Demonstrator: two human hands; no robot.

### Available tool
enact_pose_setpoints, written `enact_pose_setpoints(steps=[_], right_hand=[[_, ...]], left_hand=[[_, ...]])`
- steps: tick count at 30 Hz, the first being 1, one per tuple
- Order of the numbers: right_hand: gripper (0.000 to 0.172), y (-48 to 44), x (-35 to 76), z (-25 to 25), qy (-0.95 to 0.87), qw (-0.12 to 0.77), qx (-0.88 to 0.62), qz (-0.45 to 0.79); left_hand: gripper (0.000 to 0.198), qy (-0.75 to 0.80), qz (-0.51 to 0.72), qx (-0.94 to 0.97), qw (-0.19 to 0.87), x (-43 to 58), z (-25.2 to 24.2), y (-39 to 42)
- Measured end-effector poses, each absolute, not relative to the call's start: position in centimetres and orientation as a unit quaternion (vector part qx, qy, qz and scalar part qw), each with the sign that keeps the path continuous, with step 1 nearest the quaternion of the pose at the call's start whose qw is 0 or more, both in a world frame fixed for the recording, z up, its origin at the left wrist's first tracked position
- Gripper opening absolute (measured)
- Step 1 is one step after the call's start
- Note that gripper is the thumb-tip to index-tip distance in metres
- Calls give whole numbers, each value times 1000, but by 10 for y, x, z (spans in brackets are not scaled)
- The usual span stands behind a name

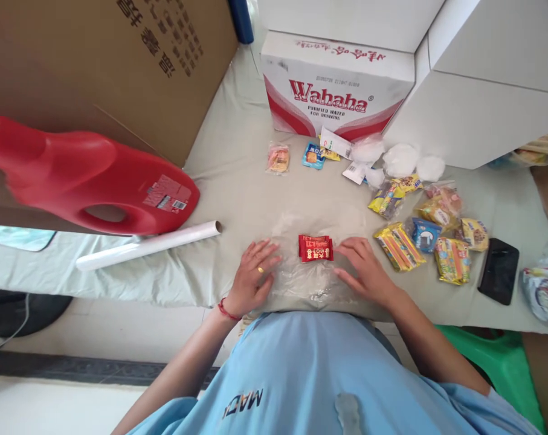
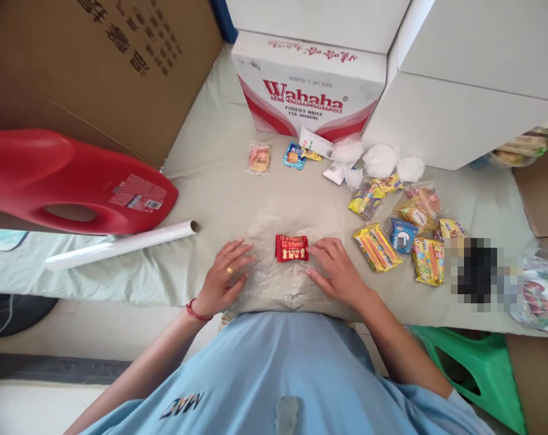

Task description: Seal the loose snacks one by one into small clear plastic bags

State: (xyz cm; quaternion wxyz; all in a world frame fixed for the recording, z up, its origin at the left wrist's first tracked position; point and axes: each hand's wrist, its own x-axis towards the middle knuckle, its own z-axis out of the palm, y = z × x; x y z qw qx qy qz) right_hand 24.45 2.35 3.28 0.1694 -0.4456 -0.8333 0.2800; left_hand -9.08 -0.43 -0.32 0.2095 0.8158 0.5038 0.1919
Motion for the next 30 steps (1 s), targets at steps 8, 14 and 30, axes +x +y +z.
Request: enact_pose_setpoints(steps=[8, 14, 30], right_hand=[[24, -42, 284, 12, -856, 132, -414, 281], [18, -17, 278, 20, -809, 243, -410, 346], [31, 64, 264, 3, -535, 210, -604, 552]], left_hand=[[52, 393, 110, 867, 287, -114, -6, -8], [25, 409, 200, 820, 347, -117, -10, 18], [56, 568, 318, 648, 395, -89, -18, 56]])
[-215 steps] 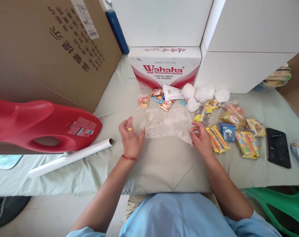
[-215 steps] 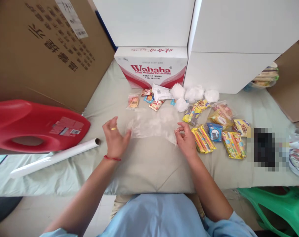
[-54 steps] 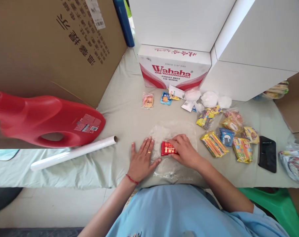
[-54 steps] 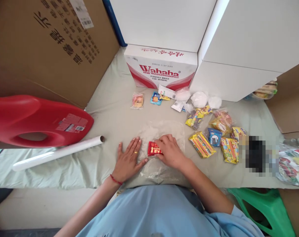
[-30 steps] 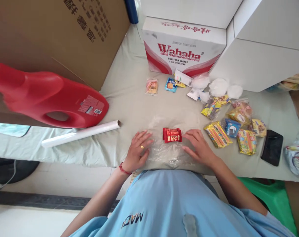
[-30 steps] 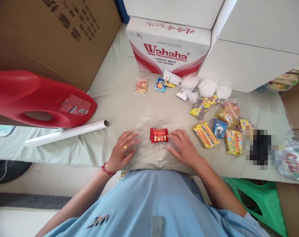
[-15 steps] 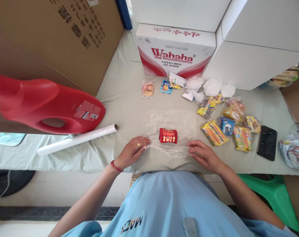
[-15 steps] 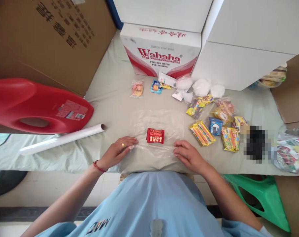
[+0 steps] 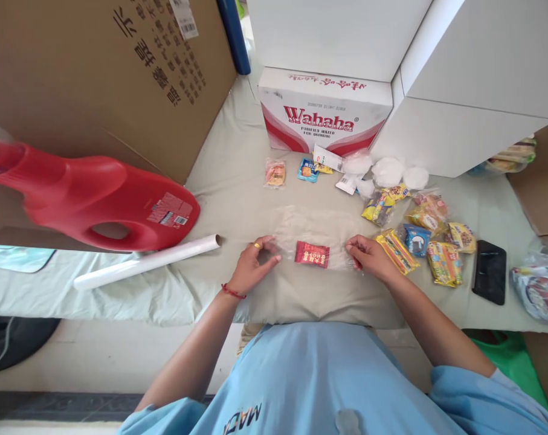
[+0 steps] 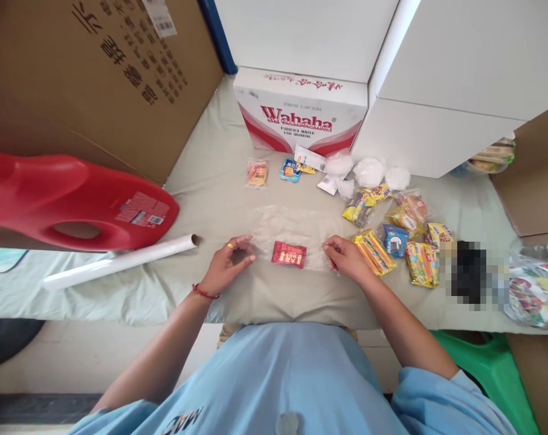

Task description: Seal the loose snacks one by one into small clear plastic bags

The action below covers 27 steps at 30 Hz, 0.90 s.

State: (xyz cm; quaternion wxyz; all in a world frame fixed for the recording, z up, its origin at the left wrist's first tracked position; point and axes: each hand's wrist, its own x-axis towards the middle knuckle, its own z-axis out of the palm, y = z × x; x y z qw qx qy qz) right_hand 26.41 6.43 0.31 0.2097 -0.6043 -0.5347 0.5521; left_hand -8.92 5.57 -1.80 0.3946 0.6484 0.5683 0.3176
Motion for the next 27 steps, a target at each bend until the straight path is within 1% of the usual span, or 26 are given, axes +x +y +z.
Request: enact_pose_setpoints(steps=[2, 3, 6, 7, 9, 10, 11, 13, 16, 17, 19, 21, 22, 23, 25, 27], right_hand=[[29, 65, 266, 1, -563, 192, -615, 517], [27, 65, 268, 1, -591, 179, -620, 485], [20, 68, 266, 10, -691, 131, -630, 329], [22, 68, 263, 16, -718, 125, -630, 267], [26, 70, 252, 29, -751, 142, -621, 171], [27, 70, 245, 34, -762, 158, -609, 149], [28, 72, 236, 38, -773, 174, -591, 152], [29, 75, 215, 40, -791, 184, -545, 206], [30, 83, 189, 29, -799, 130, -510, 289], [30, 85, 183, 24, -798, 106, -513, 298], [30, 89, 176, 17, -796, 72, -523, 297], [30, 90, 175, 14, -798, 58, -524, 293], [30, 90, 175, 14, -799, 55, -523, 291], [31, 89, 176, 14, -799, 53, -523, 291], [31, 88, 177, 16, -798, 58, -523, 295], [31, 89, 179, 17, -798, 68, -516, 305]], left_hand=[[38, 620, 322, 614, 368, -81, -21, 59], [36, 638, 323, 599, 359, -76, -22, 61], [34, 674, 338, 566, 333, -65, -22, 66], [35, 683, 345, 558, 320, -62, -22, 67], [36, 698, 352, 548, 298, -58, -21, 68], [36, 703, 351, 547, 289, -56, -22, 68], [36, 706, 349, 548, 283, -56, -22, 68], [36, 708, 351, 547, 276, -56, -25, 70], [39, 719, 376, 536, 233, -61, -25, 73], [40, 724, 389, 536, 194, -63, -22, 73], [38, 722, 419, 544, 82, -65, -12, 67], [28, 677, 450, 582, -28, -62, 3, 56], [24, 634, 460, 619, -60, -59, 11, 50], [24, 579, 457, 673, -63, -53, 17, 45], [33, 473, 412, 779, -4, -38, 24, 37], [38, 451, 347, 819, 66, -23, 22, 37]])
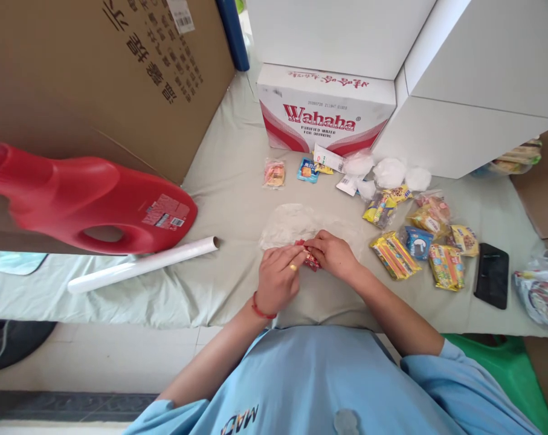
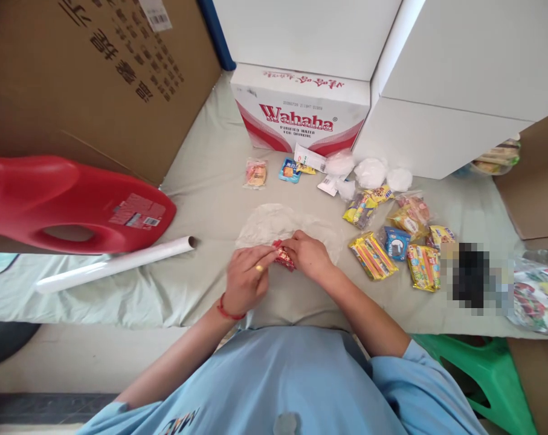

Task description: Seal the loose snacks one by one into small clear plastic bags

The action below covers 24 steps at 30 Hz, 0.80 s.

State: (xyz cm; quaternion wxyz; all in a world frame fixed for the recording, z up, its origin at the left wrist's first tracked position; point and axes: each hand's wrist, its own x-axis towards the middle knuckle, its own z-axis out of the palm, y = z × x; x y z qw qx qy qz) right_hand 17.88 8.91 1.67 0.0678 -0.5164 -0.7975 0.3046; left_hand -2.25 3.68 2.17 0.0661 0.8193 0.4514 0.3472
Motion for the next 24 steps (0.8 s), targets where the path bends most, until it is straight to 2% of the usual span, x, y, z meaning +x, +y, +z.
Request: enact_pose_setpoints(steps=[5, 8, 11, 12, 14, 16, 20, 24], right_hand=[[33, 103, 191, 20, -793, 80, -509, 325], [37, 119, 198, 22, -775, 103, -585, 215], [50, 135, 199, 21, -744, 59, -648, 150], [49, 140, 198, 21, -736, 33, -658, 156], [32, 147, 197, 22, -727, -8, -659, 192], [19, 147, 195, 28, -735, -2, -639, 228], [19, 121, 187, 49, -785, 87, -556, 261], [33, 78, 172, 52, -831, 16, -480, 279]], left_hand=[[39, 497, 208, 831, 140, -4, -5, 45], [38, 509, 182, 831, 132, -4, -10, 43], [35, 524, 176, 825, 113, -3, -6, 40], [34, 528, 173, 824, 109, -2, -4, 39], [35, 528, 167, 826, 103, 0, -2, 38], [34, 523, 163, 831, 97, 1, -2, 38], [30, 544, 173, 819, 61, 3, -5, 36], [25, 568, 180, 799, 83, 0, -10, 38]])
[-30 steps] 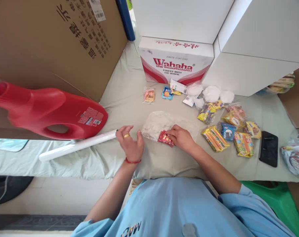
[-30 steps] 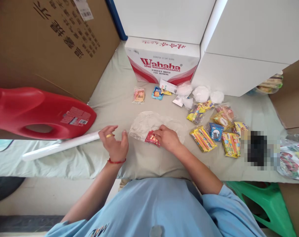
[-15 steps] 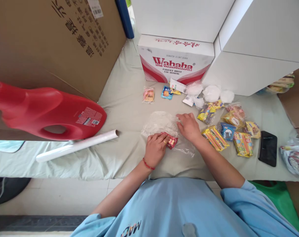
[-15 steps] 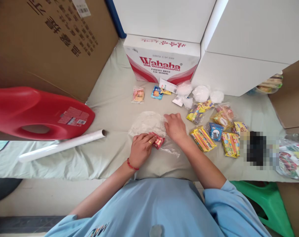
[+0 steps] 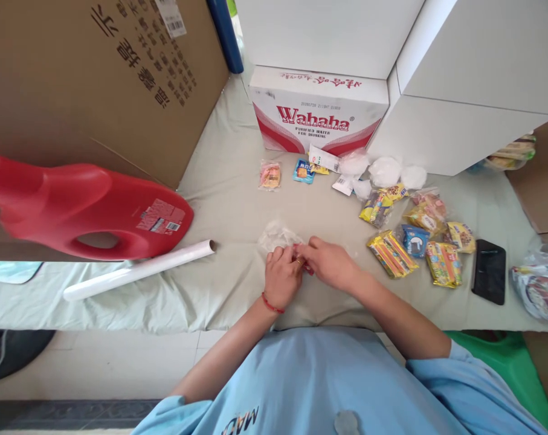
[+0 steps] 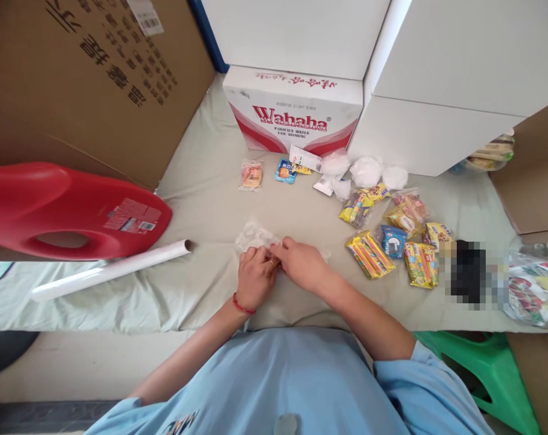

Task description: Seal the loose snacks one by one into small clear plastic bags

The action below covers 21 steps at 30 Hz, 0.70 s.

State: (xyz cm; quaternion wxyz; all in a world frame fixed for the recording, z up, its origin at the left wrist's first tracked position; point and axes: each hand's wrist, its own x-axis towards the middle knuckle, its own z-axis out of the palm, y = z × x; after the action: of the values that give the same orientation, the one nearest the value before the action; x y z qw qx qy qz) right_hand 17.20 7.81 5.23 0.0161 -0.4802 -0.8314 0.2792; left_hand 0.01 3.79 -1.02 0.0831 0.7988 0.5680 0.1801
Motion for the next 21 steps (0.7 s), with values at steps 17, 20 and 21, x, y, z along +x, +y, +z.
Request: enact_pose_setpoints(steps=[17, 20, 21], right_hand=[[46, 52, 164, 34, -842, -10, -472, 260], [42, 53, 164, 33, -842, -6, -472, 260], [41, 52, 164, 31, -842, 2, -472, 262]], left_hand=[[43, 739, 334, 529, 250, -57, -24, 76], [27, 720, 328, 547, 275, -43, -15, 76], [23, 710, 336, 541, 300, -38, -10, 73]])
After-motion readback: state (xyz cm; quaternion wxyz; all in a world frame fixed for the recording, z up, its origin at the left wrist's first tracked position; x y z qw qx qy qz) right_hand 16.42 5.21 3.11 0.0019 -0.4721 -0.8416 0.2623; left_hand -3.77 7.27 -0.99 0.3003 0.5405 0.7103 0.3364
